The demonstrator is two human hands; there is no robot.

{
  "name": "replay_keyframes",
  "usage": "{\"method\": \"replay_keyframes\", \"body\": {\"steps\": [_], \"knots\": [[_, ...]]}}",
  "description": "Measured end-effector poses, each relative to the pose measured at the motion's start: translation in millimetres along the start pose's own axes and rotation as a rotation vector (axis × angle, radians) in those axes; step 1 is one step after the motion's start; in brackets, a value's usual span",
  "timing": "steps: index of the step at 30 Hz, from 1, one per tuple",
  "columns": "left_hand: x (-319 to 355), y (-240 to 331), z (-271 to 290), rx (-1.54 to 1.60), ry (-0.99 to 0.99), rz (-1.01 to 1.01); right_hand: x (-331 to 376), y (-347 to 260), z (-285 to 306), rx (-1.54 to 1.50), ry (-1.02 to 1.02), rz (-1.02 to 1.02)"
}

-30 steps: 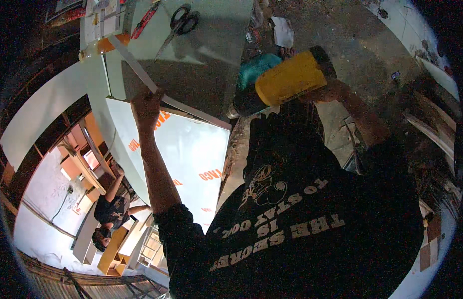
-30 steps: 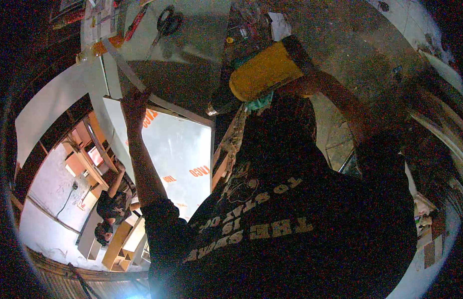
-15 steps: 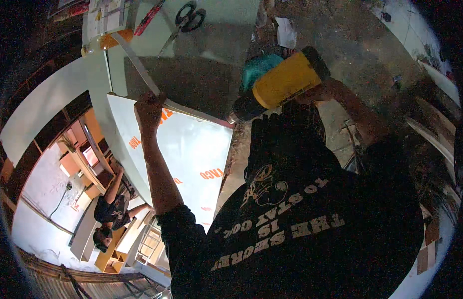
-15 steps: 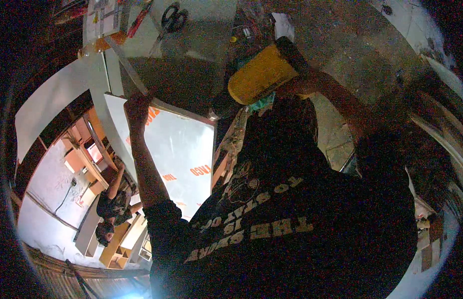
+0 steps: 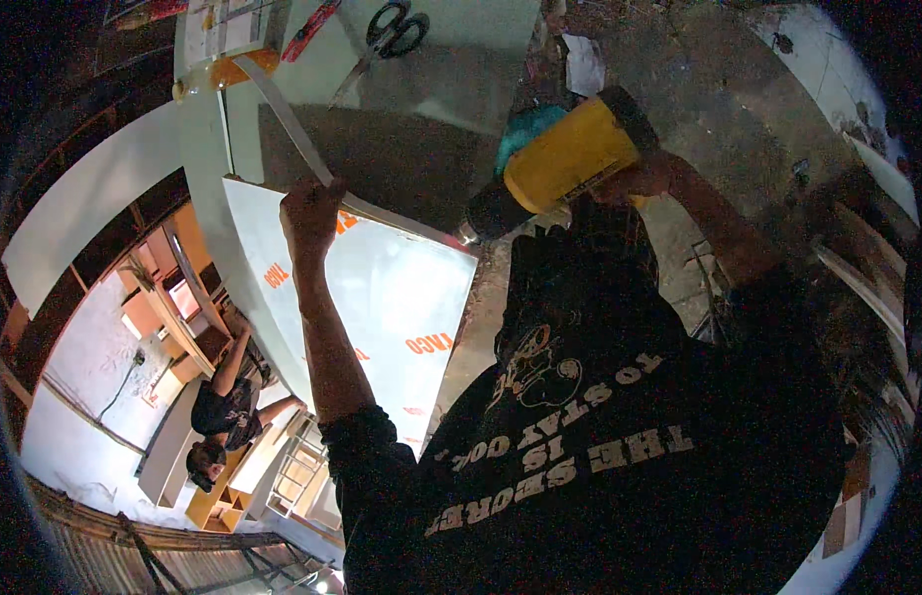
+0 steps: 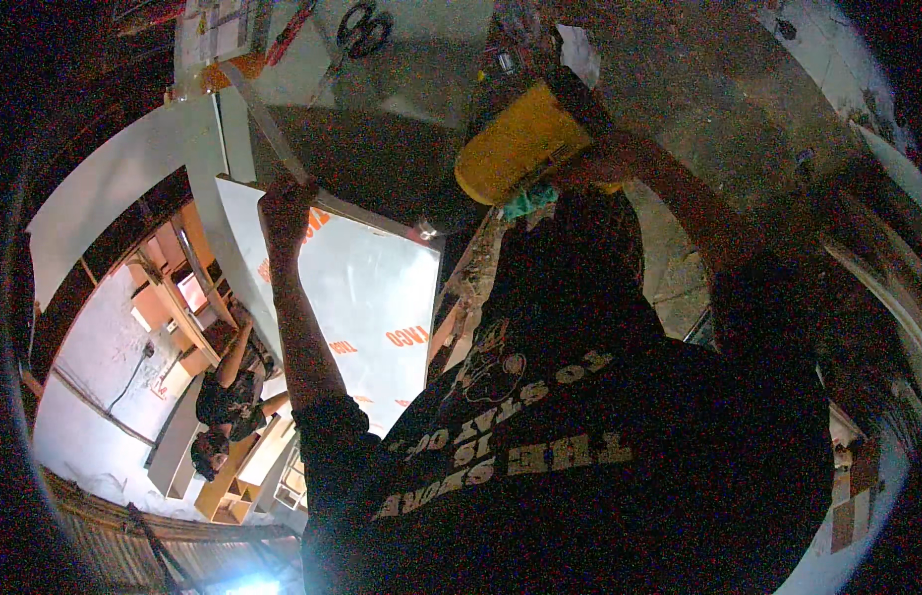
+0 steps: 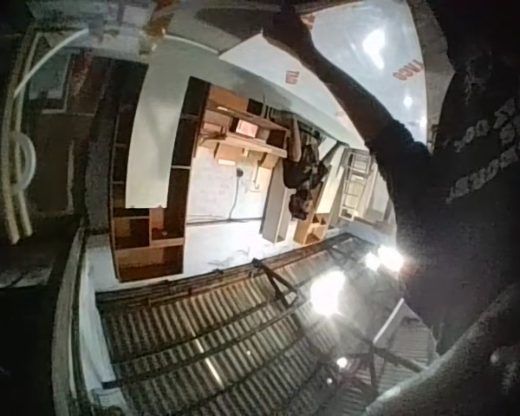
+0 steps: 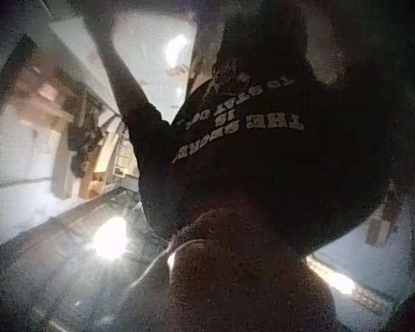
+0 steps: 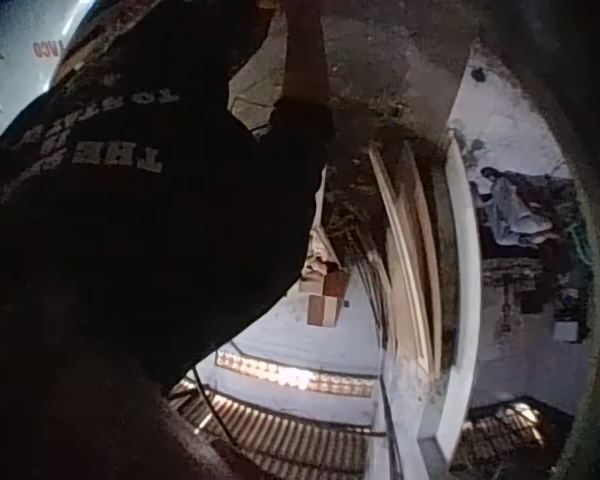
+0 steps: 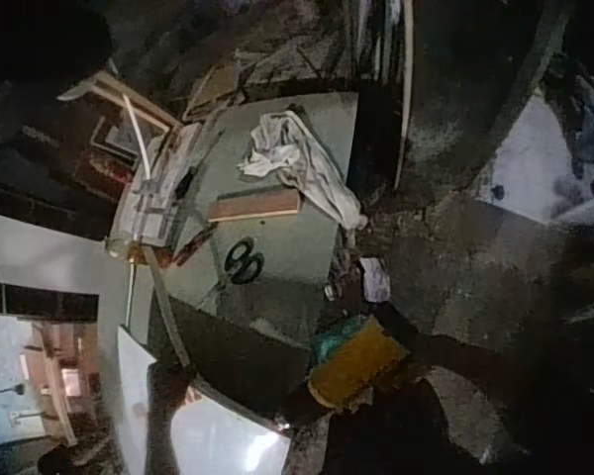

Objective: The person uses a heat gun and a cloth to press edging onto a large laminate panel, trims the edging strip using scissors, and moves the panel with help from another person.

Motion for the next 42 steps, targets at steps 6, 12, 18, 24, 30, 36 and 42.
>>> {"method": "replay_keyframes", "body": {"steps": [6, 12, 18, 24, 30, 36, 42], "knots": [[-0.6, -13.6, -0.3, -0.039, 0.117, -0.241, 16.3, -44.7, -9.6, 0.146, -0.052, 0.123], [5.9, -8.7, 2.7, -0.022, 0.020, -0.001, -8.1, -51.1, 1.9, -0.195, -0.185, 0.068], [3.6, 5.1, 7.8, 0.023, 0.023, -0.057, -38.0, -81.7, -1.9, 0.225, -0.137, 0.097], [4.1, 2.9, 5.1, -0.197, 0.043, -0.218, -23.1, -49.2, 23.8, 0.381, -0.092, 0.002], [3.6, 1.7, 4.8, -0.096, 0.042, -0.216, -6.1, -36.8, 23.7, 0.267, -0.152, -0.031], [-0.5, -1.8, 4.6, -0.322, 0.116, -0.284, -7.0, -48.5, 30.1, -0.026, -0.193, 0.127], [0.7, -10.2, 0.6, -0.122, -0.004, -0.090, -9.8, -67.8, 19.4, 0.129, -0.060, 0.117]]}}
Point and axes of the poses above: each hand's wrist, its own x-axis away from the middle knuckle, its own z-axis out of the back of the hand, y = z × x, the point moved 4 cm from there along -x, towards the middle knuckle, and after that the axes turned 14 degrees about -x, right-handed, at the moved point
